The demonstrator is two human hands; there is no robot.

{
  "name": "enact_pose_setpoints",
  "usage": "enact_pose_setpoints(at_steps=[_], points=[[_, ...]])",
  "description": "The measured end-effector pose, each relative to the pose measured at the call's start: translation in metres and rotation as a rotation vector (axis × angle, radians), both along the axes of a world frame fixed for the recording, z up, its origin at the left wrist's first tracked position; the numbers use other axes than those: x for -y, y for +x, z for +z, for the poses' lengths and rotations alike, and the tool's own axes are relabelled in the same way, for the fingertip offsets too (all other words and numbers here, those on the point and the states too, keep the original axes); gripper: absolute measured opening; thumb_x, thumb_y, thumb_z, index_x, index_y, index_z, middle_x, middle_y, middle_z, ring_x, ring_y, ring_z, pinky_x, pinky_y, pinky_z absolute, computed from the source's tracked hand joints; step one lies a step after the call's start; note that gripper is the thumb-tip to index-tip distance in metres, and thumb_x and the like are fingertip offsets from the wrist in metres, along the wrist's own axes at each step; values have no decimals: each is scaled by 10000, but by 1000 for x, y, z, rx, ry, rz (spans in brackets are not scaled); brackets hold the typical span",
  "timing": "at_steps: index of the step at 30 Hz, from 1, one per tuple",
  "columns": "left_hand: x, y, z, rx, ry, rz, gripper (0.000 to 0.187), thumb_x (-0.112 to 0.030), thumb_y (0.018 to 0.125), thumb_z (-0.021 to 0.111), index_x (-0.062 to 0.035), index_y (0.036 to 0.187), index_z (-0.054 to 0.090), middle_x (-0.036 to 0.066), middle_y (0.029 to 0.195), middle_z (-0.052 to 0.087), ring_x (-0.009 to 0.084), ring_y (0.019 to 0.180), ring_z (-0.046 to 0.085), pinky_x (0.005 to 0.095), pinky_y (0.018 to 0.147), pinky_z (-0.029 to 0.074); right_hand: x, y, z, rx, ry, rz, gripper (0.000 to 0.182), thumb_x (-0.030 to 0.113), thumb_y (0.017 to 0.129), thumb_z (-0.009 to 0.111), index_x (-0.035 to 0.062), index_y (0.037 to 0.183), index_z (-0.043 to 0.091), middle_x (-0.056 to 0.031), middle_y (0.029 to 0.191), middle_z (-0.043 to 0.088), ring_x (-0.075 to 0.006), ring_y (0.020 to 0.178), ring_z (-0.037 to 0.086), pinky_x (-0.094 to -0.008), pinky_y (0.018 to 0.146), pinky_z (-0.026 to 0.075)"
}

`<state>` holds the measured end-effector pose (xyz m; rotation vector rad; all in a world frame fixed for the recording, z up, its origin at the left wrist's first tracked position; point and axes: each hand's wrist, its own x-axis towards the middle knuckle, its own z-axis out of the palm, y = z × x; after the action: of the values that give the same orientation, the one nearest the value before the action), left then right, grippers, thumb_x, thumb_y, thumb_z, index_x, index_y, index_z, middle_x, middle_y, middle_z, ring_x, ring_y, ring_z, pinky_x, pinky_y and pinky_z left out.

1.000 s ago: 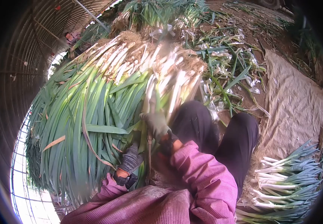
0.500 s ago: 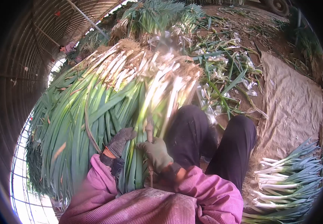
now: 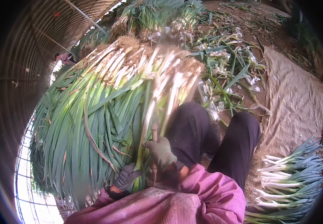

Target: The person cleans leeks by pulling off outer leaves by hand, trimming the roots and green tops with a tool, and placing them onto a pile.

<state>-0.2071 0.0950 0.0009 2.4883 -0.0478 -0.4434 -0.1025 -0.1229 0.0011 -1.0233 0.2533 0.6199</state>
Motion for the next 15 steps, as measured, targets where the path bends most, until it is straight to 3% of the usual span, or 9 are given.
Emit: enact_pose_setpoints(at_steps=[3, 6, 9, 15], points=[[13, -11, 0, 113, 201, 32, 351, -324, 879, 624, 13, 972, 593, 232, 826, 643, 383, 757, 632, 449, 653, 488, 0, 0, 5, -32, -18, -9, 273, 161, 833, 719, -48, 961, 598, -74, 763, 584, -169, 622, 533, -343, 568, 444], [45, -6, 12, -147, 680, -13, 414, -348, 904, 576, 13, 1106, 595, 221, 1001, 640, 335, 976, 635, 448, 798, 499, -7, -9, -10, 13, 41, -133, 266, 168, 818, 732, -44, 921, 609, -66, 733, 585, -166, 619, 543, -341, 568, 444], [42, -11, 7, -36, 662, -35, 396, -331, 893, 579, 8, 1097, 594, 214, 997, 633, 337, 959, 627, 445, 784, 496, -15, -16, -9, 61, -94, -66, 247, 169, 808, 738, -36, 882, 620, -60, 704, 586, -159, 616, 552, -335, 563, 442], [34, -14, -6, 148, 599, -84, 360, -296, 871, 584, -3, 1079, 592, 199, 987, 617, 340, 925, 610, 439, 756, 490, -12, -8, -10, -70, 20, -115, 231, 154, 815, 721, -35, 901, 622, -66, 707, 589, -163, 582, 548, -330, 538, 436]])
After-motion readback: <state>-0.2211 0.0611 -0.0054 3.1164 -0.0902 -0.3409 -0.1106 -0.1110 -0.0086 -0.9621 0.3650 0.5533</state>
